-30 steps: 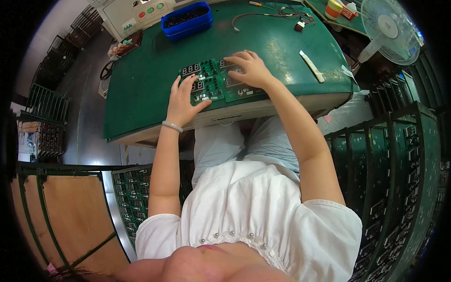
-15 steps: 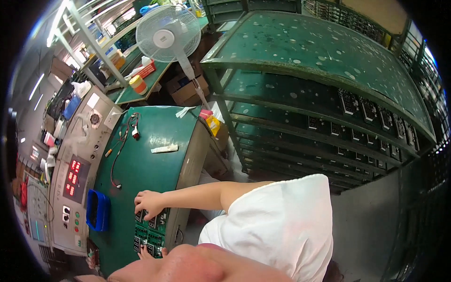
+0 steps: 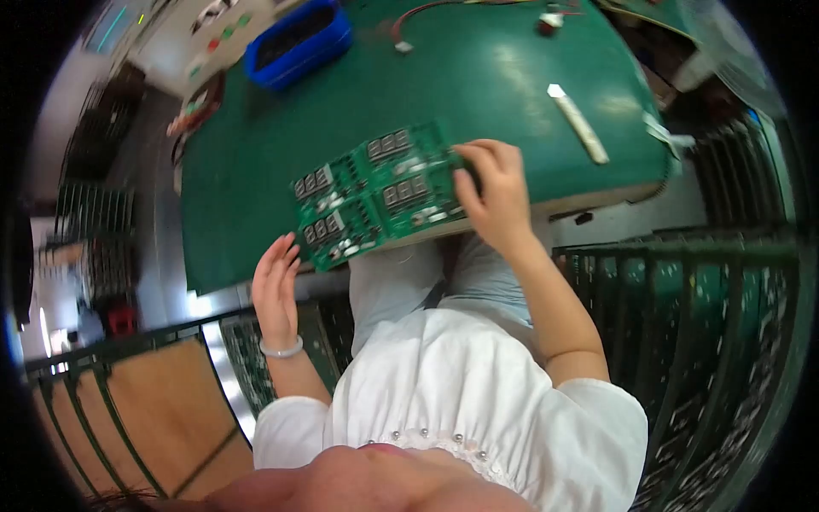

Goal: The person assembles electronic components onto circuit boards by hand, then places the completed circuit boards into a testing rack.

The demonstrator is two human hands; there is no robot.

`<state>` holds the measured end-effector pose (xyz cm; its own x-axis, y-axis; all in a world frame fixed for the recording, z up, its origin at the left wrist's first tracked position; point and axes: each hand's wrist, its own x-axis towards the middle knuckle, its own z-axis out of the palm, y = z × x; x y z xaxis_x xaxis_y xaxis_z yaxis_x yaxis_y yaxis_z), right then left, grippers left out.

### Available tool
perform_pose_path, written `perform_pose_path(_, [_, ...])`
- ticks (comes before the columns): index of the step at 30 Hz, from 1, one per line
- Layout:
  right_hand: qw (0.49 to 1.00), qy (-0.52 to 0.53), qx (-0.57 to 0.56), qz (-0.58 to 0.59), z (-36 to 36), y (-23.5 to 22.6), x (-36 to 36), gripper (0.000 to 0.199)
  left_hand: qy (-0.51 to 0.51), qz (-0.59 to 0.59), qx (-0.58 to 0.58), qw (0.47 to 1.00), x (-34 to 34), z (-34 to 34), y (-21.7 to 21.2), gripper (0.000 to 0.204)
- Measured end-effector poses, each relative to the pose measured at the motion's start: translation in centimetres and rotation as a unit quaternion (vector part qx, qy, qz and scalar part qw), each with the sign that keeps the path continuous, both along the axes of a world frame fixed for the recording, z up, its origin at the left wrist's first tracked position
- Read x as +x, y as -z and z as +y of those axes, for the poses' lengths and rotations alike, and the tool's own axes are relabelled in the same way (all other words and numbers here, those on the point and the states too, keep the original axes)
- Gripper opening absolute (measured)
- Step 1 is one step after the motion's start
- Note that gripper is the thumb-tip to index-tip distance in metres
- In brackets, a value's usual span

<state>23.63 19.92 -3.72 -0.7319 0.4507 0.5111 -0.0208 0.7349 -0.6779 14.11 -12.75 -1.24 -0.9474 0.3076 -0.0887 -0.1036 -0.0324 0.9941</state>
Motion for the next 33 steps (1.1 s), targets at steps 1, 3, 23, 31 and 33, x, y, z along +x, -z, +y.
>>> perform_pose_path(1, [1.000,0.010,-0.004,0.003,0.0,0.1,-0.1,0.028,0.019,-0.048,0.051,0.997,-0.2,0.1,-0.4,0.043])
perform_pose_path(3, [1.000,-0.013,-0.011,0.002,-0.2,0.1,-0.5,0.025,0.016,-0.067,0.058,0.996,-0.2,0.4,-0.5,0.044])
perform_pose_path(23, [0.947,-0.238,0.214,-0.029,-6.8,0.7,-1.9,0.032,0.015,-0.183,0.054,0.981,-1.5,2.7,-3.2,0.053])
perform_pose_path(31, [0.941,-0.277,0.188,-0.056,-6.2,-0.4,-1.5,0.033,0.033,-0.201,0.046,0.978,-3.4,2.1,-3.2,0.050])
perform_pose_path(33, [0.941,-0.280,0.183,-0.061,-6.1,-0.5,-1.5,0.032,0.036,-0.196,0.048,0.979,-3.8,2.3,-3.1,0.050])
